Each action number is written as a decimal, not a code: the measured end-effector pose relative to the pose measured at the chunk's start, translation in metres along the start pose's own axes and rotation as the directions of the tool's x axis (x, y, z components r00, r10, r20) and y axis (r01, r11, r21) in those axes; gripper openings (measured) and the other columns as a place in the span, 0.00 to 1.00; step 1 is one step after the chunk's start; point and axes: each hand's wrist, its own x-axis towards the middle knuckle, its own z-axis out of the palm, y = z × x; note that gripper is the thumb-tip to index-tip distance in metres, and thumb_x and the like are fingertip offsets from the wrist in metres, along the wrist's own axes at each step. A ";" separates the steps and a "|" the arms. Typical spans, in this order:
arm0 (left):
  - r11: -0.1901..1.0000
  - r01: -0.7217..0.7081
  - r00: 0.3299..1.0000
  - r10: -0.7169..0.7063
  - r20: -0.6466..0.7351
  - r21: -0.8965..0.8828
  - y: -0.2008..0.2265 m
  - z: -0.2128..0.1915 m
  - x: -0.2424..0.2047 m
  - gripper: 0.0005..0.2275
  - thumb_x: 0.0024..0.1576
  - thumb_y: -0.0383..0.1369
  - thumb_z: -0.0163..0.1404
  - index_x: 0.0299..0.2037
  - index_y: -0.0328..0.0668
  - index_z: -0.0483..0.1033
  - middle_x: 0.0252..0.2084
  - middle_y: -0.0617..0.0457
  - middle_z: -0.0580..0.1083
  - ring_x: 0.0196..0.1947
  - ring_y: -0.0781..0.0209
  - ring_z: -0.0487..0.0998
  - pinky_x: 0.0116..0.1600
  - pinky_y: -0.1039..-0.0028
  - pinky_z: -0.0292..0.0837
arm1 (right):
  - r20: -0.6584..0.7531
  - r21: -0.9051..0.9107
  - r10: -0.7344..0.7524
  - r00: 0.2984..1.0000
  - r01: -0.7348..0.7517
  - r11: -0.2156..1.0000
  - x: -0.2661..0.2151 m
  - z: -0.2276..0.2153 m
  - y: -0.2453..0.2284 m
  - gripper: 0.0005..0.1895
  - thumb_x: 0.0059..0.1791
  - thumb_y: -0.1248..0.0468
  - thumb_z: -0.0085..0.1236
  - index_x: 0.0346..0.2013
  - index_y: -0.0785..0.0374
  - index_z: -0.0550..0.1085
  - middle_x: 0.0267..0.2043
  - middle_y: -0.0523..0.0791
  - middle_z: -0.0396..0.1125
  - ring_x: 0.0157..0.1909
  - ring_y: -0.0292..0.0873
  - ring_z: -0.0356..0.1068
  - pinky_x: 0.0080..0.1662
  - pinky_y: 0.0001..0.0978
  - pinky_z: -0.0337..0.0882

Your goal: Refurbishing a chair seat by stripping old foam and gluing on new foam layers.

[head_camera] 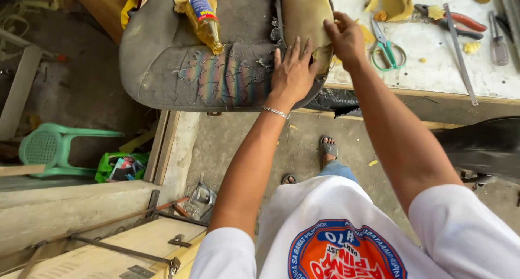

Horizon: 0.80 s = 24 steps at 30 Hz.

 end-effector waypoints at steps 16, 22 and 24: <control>0.950 -0.120 0.903 -0.017 -0.430 -0.289 -0.012 0.012 0.008 0.16 0.64 0.35 0.58 0.59 0.37 0.84 0.55 0.45 0.81 0.47 0.40 0.85 0.52 0.50 0.82 | -0.132 -0.178 -0.362 0.923 0.337 0.924 -0.069 -0.017 -0.012 0.16 0.65 0.66 0.51 0.66 0.70 0.75 0.65 0.58 0.75 0.67 0.57 0.75 0.67 0.49 0.78; 0.985 0.020 0.865 -0.103 -0.491 -0.172 0.029 0.003 0.046 0.31 0.56 0.54 0.67 0.62 0.42 0.76 0.56 0.47 0.72 0.56 0.43 0.75 0.50 0.53 0.79 | -0.069 -0.245 -0.394 0.916 0.368 0.897 -0.013 -0.031 0.003 0.20 0.60 0.66 0.51 0.66 0.64 0.78 0.61 0.53 0.79 0.63 0.55 0.80 0.56 0.52 0.80; 0.969 0.118 0.867 -0.206 -0.453 -0.216 0.043 -0.001 0.065 0.38 0.52 0.60 0.64 0.65 0.38 0.76 0.56 0.44 0.71 0.57 0.40 0.78 0.50 0.49 0.80 | -0.063 -0.285 -0.459 0.886 0.425 0.859 0.016 -0.047 0.033 0.15 0.60 0.68 0.59 0.62 0.60 0.82 0.54 0.54 0.80 0.58 0.61 0.80 0.52 0.59 0.83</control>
